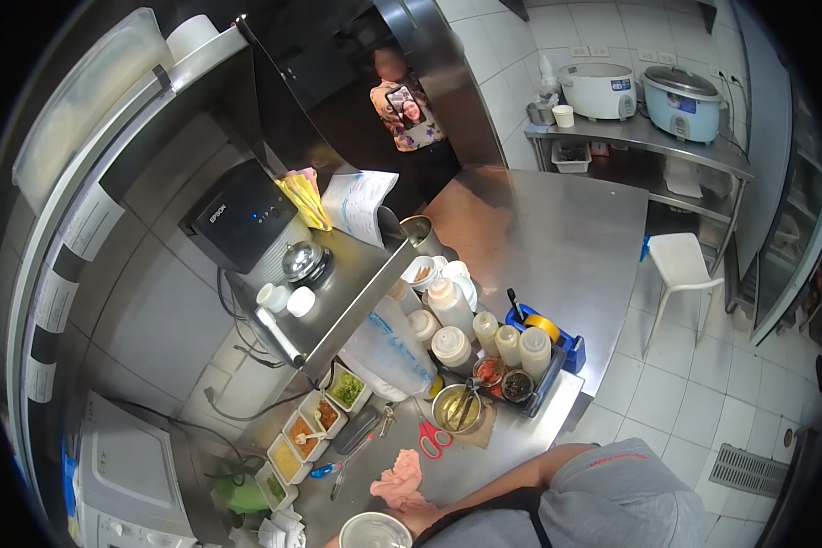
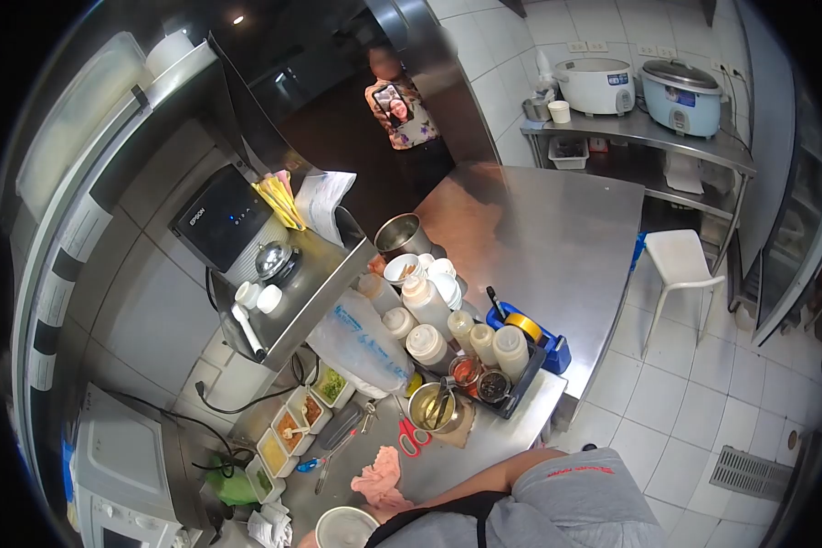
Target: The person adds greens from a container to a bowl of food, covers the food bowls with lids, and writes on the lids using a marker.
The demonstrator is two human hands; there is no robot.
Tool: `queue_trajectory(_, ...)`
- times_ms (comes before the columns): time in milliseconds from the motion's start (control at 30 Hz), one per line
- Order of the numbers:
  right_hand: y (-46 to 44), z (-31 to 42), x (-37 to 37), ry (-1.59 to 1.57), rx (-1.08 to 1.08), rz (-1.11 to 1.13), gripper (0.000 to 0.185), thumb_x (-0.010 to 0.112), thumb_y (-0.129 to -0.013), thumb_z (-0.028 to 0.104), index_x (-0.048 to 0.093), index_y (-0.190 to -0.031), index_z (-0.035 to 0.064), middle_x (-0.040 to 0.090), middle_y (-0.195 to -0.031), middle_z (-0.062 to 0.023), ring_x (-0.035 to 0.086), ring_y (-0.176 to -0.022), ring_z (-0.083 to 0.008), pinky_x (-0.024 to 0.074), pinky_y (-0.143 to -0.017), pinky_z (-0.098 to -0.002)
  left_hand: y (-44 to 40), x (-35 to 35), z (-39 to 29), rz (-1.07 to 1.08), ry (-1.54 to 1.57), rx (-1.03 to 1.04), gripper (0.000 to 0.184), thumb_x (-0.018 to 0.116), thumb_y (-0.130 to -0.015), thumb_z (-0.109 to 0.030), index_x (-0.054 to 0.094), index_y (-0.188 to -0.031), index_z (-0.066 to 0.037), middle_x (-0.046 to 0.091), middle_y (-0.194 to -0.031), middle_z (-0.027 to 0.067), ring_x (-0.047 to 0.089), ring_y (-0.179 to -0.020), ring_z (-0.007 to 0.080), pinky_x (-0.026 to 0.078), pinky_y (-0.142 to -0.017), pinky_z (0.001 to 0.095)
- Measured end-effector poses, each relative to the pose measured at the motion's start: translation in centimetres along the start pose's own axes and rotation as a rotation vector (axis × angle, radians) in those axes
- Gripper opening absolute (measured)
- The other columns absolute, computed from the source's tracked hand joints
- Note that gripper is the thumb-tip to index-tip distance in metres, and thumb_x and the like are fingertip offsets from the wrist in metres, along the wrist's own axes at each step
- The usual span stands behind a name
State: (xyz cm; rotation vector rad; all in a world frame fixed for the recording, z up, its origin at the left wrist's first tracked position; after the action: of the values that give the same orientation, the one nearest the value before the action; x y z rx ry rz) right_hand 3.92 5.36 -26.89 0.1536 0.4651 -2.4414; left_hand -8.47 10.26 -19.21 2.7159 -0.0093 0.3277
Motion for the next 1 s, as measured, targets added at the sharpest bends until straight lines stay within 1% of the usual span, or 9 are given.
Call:
queue_trajectory(133, 1.7, 4.2, -2.6, -0.009, -0.226, -0.013, 0.088, 0.079, -0.068, 0.035, 0.033, -0.134, -0.0004, 0.047, -0.122, -0.0151, 0.047, -0.113, -0.0233, 0.0368, -0.096, -0.0374, 4.8, 7.2, -1.6, 0.016, 0.226, 0.147, 0.024, 0.058, -0.089, -0.017, 0.056, -0.111, -0.005, 0.063, -0.102, 0.0051, 0.061, -0.092, 0.0184, 0.053, -0.075, 0.0327)
queue_trajectory(233, 5.2, 10.9, -8.7, -0.295, -0.244, 0.108, 0.101, 0.082, -0.062, 0.036, 0.027, -0.136, -0.0061, 0.042, -0.131, -0.0171, 0.044, -0.118, -0.0277, 0.0307, -0.104, -0.0390, 7.6, 13.1, -1.7, 0.046, 0.371, 0.211, 0.025, 0.058, -0.090, -0.017, 0.056, -0.112, -0.005, 0.062, -0.104, 0.0054, 0.060, -0.093, 0.0182, 0.053, -0.076, 0.0327)
queue_trajectory(300, 7.4, 12.1, -13.4, -0.256, -0.199, 0.033, 0.093, 0.077, -0.071, 0.032, 0.024, -0.140, -0.0002, 0.041, -0.133, -0.0129, 0.047, -0.114, -0.0237, 0.0394, -0.097, -0.0376, 8.8, 17.1, -1.4, 0.065, 0.460, 0.234, 0.026, 0.058, -0.090, -0.017, 0.056, -0.112, -0.005, 0.062, -0.105, 0.0056, 0.060, -0.094, 0.0181, 0.052, -0.077, 0.0327)
queue_trajectory(400, 12.0, 13.5, -19.2, -0.775, 0.218, 0.214, 0.078, 0.065, -0.084, 0.031, 0.020, -0.144, 0.0084, 0.036, -0.139, -0.0102, 0.043, -0.119, -0.0211, 0.0452, -0.091, -0.0394, 9.9, 22.9, -0.6, 0.086, 0.555, 0.246, 0.027, 0.058, -0.090, -0.018, 0.055, -0.113, -0.005, 0.062, -0.106, 0.0059, 0.060, -0.096, 0.0180, 0.052, -0.078, 0.0327)
queue_trajectory(500, 16.1, 14.4, -25.4, -1.250, 0.251, 0.158, 0.066, 0.049, -0.092, 0.044, 0.022, -0.144, 0.0137, 0.036, -0.140, -0.0099, 0.041, -0.124, -0.0246, 0.0466, -0.089, -0.0455, 9.5, 28.2, 2.0, 0.107, 0.607, 0.220, 0.027, 0.057, -0.090, -0.018, 0.055, -0.114, -0.004, 0.061, -0.107, 0.0062, 0.059, -0.098, 0.0178, 0.052, -0.079, 0.0327)
queue_trajectory(667, 23.6, 15.8, -35.4, -0.875, 0.429, -0.185, 0.063, 0.049, -0.091, 0.049, 0.041, -0.130, 0.0010, 0.054, -0.122, -0.0128, 0.053, -0.111, -0.0216, 0.0459, -0.092, -0.0382, 6.7, 36.7, 7.0, 0.183, 0.383, 0.214, 0.031, 0.053, -0.093, -0.018, 0.051, -0.120, -0.003, 0.059, -0.110, 0.0085, 0.058, -0.100, 0.0187, 0.051, -0.081, 0.0330)
queue_trajectory(767, 30.0, 14.9, -43.0, -0.798, 0.453, -0.444, 0.054, 0.049, -0.092, 0.044, 0.051, -0.120, -0.0011, 0.062, -0.110, -0.0117, 0.059, -0.103, -0.0201, 0.0470, -0.092, -0.0358, 8.1, 43.1, 5.6, 0.451, 0.167, 0.154, 0.026, 0.052, -0.094, -0.015, 0.053, -0.117, -0.002, 0.059, -0.106, 0.0064, 0.059, -0.096, 0.0167, 0.051, -0.083, 0.0325)
queue_trajectory(900, 36.5, 13.8, -52.2, -0.817, 0.308, -0.972, 0.057, 0.045, -0.093, 0.045, 0.042, -0.126, -0.0006, 0.059, -0.112, -0.0169, 0.063, -0.095, -0.0280, 0.0559, -0.077, -0.0418, 7.5, 41.4, 2.7, 0.256, 0.197, 0.317, 0.023, 0.053, -0.093, -0.015, 0.054, -0.112, -0.003, 0.060, -0.100, 0.0072, 0.061, -0.094, 0.0201, 0.052, -0.084, 0.0376)
queue_trajectory(1000, 43.0, 8.0, -56.8, -0.502, 0.521, -1.148, 0.062, 0.044, -0.092, 0.048, 0.039, -0.129, -0.0010, 0.058, -0.113, -0.0171, 0.063, -0.095, -0.0312, 0.0583, -0.066, -0.0414, 7.9, 38.5, 2.0, 0.136, 0.260, 0.358, 0.019, 0.052, -0.093, -0.014, 0.055, -0.108, -0.003, 0.060, -0.096, 0.0068, 0.062, -0.090, 0.0193, 0.053, -0.082, 0.0357)
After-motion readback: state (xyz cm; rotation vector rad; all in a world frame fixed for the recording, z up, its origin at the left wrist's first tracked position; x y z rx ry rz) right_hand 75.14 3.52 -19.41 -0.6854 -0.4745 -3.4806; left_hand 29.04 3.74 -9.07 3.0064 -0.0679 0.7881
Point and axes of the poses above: each hand's wrist, its own y-axis away from the middle knuckle, its own x-axis out of the palm, z = x × y, the point moved 8 cm from there along -y, towards the middle knuckle
